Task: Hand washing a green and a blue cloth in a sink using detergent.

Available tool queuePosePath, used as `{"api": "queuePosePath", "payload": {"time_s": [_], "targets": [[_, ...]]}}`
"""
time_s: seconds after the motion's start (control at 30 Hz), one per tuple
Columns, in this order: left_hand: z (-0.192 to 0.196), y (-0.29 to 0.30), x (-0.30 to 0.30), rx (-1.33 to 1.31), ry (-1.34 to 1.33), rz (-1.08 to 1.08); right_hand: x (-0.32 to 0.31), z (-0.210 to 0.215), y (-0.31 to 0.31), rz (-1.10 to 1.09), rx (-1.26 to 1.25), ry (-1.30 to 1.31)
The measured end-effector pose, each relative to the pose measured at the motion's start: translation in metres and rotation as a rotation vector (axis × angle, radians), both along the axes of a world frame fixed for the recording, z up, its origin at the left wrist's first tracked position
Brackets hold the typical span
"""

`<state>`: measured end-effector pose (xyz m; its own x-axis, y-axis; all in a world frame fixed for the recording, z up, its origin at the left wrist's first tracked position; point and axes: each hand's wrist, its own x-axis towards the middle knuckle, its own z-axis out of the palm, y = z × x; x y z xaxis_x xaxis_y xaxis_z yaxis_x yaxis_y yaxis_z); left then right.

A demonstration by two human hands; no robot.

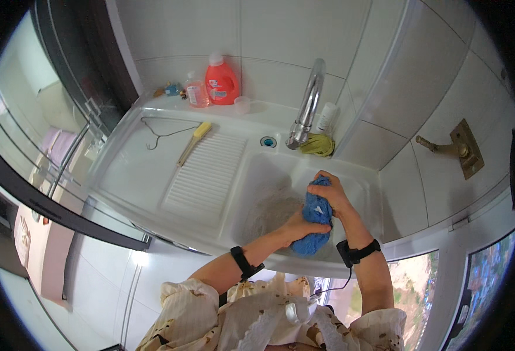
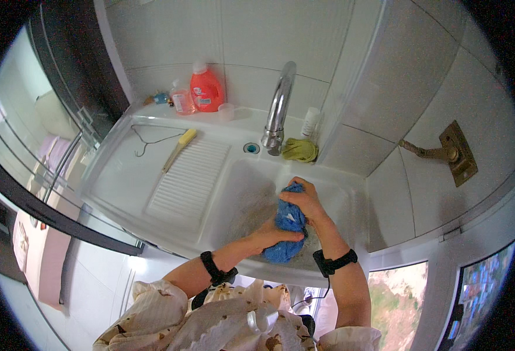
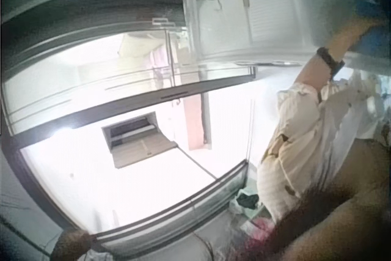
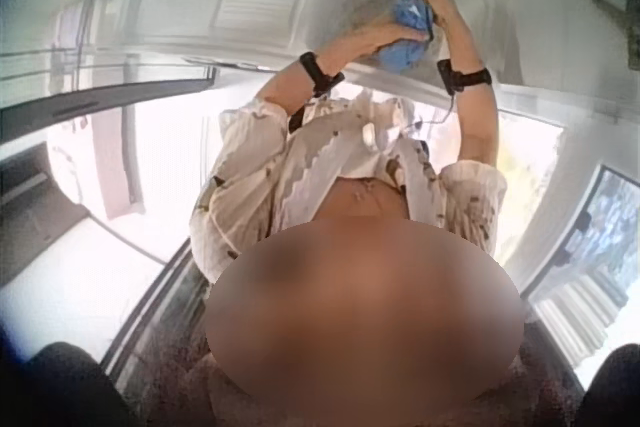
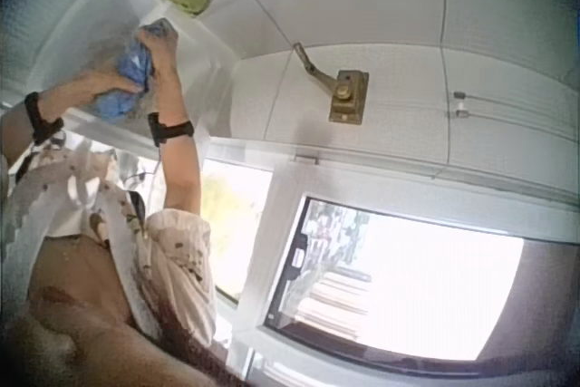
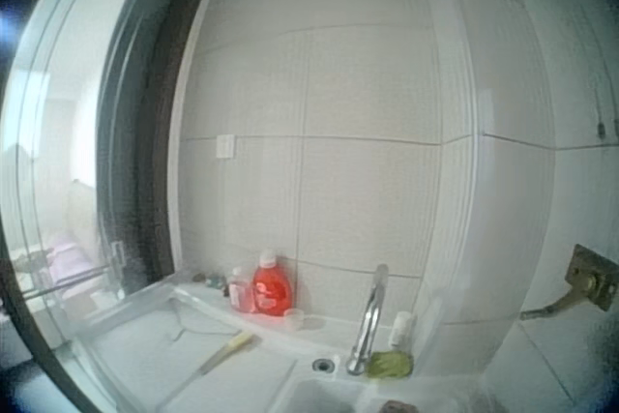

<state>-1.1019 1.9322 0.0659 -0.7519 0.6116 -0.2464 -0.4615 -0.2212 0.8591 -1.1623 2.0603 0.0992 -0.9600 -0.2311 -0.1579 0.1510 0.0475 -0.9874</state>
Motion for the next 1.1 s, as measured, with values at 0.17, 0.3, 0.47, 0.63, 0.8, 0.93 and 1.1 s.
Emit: {"api": "queuePosePath", "payload": {"time_s": [0.17,0.3,0.47,0.63,0.8,0.93,1.1], "targets": [[-0.046,0.008,-0.008,-0.399,0.12,0.217,-0.002,-0.038,-0.013,-0.087,0.47,0.316],[-0.078,0.01,-0.016,-0.692,0.347,0.287,0.005,-0.065,-0.023,-0.26,0.725,0.524],[-0.058,-0.023,-0.018,-0.675,0.44,0.218,0.006,-0.048,-0.033,-0.208,0.243,0.276],[-0.045,-0.033,-0.029,-0.769,0.676,0.279,0.016,-0.018,-0.027,-0.164,-0.176,0.002],[-0.042,-0.059,-0.042,0.138,0.017,0.222,0.024,0.001,-0.023,-0.296,-0.527,0.249],[-0.046,-0.045,-0.023,0.532,-0.209,0.485,0.026,0.004,-0.029,-0.351,-0.515,0.519],[-0.016,-0.033,-0.026,0.739,-0.461,0.507,0.047,0.006,-0.047,-0.238,-0.172,0.967]]}}
